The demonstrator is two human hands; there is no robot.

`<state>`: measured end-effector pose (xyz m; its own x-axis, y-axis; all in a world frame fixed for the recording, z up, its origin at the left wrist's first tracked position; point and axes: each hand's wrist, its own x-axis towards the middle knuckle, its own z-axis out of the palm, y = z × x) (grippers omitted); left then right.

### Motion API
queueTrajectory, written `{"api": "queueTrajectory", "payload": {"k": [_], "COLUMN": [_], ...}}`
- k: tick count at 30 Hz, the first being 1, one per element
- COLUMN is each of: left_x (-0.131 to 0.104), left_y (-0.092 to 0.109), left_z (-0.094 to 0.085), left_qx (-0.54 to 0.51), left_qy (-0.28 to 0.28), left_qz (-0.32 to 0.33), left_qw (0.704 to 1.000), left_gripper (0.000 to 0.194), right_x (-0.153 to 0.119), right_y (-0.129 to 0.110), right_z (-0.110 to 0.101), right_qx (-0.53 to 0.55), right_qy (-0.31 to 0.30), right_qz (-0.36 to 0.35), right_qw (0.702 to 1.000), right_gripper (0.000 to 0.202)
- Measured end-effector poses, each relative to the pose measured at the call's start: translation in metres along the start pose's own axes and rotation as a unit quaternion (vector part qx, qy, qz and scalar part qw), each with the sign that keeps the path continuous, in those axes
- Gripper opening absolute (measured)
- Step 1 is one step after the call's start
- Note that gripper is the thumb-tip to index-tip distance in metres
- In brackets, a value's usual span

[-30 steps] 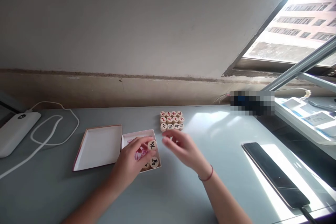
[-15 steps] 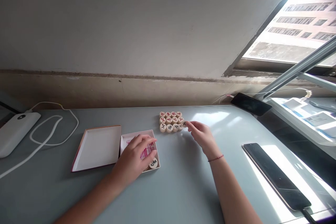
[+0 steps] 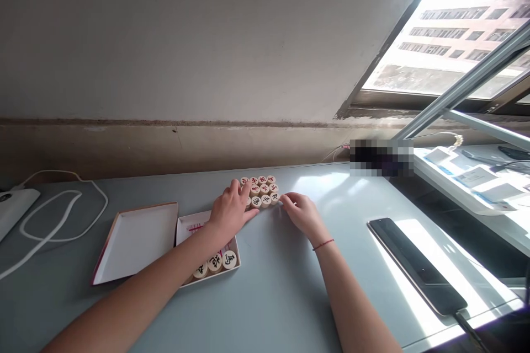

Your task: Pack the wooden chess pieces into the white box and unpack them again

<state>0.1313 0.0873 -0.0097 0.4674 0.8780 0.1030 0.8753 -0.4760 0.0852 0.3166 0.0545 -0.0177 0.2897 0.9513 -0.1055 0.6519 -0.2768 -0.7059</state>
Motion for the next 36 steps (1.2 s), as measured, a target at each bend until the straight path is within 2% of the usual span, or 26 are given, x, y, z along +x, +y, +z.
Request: {"api": "queueTrajectory", "payload": {"k": [12, 16, 18, 21, 23, 26, 30, 32, 36], "left_x": [0.011, 0.011, 0.007, -0.010, -0.029, -0.064, -0.106, -0.121, -0.134], "left_y": [0.005, 0.004, -0.001, -0.021, -0.040, -0.069, -0.091, -0.094, -0.091], "left_z": [-0.002, -0.008, -0.014, -0.025, -0.034, -0.044, -0.044, -0.038, -0.024], "left_qx": [-0.021, -0.022, -0.024, -0.049, -0.076, -0.121, -0.148, -0.135, -0.107], "left_qy": [-0.038, -0.043, -0.034, 0.015, 0.050, 0.033, -0.014, -0.022, 0.029], "left_qz": [0.019, 0.022, 0.023, 0.038, 0.042, 0.086, 0.124, 0.152, 0.148], "left_qw": [0.999, 0.999, 0.999, 0.998, 0.995, 0.988, 0.981, 0.979, 0.983], "left_gripper": [0.050, 0.050, 0.052, 0.049, 0.040, 0.028, 0.034, 0.029, 0.015], "right_x": [-0.002, -0.001, -0.001, -0.006, -0.013, -0.030, -0.053, -0.060, -0.064], "right_y": [-0.002, 0.000, 0.000, -0.006, -0.014, -0.031, -0.049, -0.053, -0.051], "right_z": [0.000, -0.001, -0.002, -0.003, -0.002, 0.006, 0.029, 0.041, 0.057], "right_qx": [0.006, 0.007, 0.009, 0.030, 0.059, 0.091, 0.045, -0.016, -0.077], "right_qy": [-0.016, -0.014, 0.007, 0.063, 0.058, -0.042, -0.174, -0.199, -0.184], "right_qz": [0.003, 0.000, 0.001, -0.033, -0.091, -0.186, -0.274, -0.281, -0.262], "right_qw": [1.000, 1.000, 1.000, 0.997, 0.992, 0.977, 0.945, 0.939, 0.944], "right_gripper": [0.029, 0.028, 0.028, 0.027, 0.027, 0.029, 0.035, 0.039, 0.040]}}
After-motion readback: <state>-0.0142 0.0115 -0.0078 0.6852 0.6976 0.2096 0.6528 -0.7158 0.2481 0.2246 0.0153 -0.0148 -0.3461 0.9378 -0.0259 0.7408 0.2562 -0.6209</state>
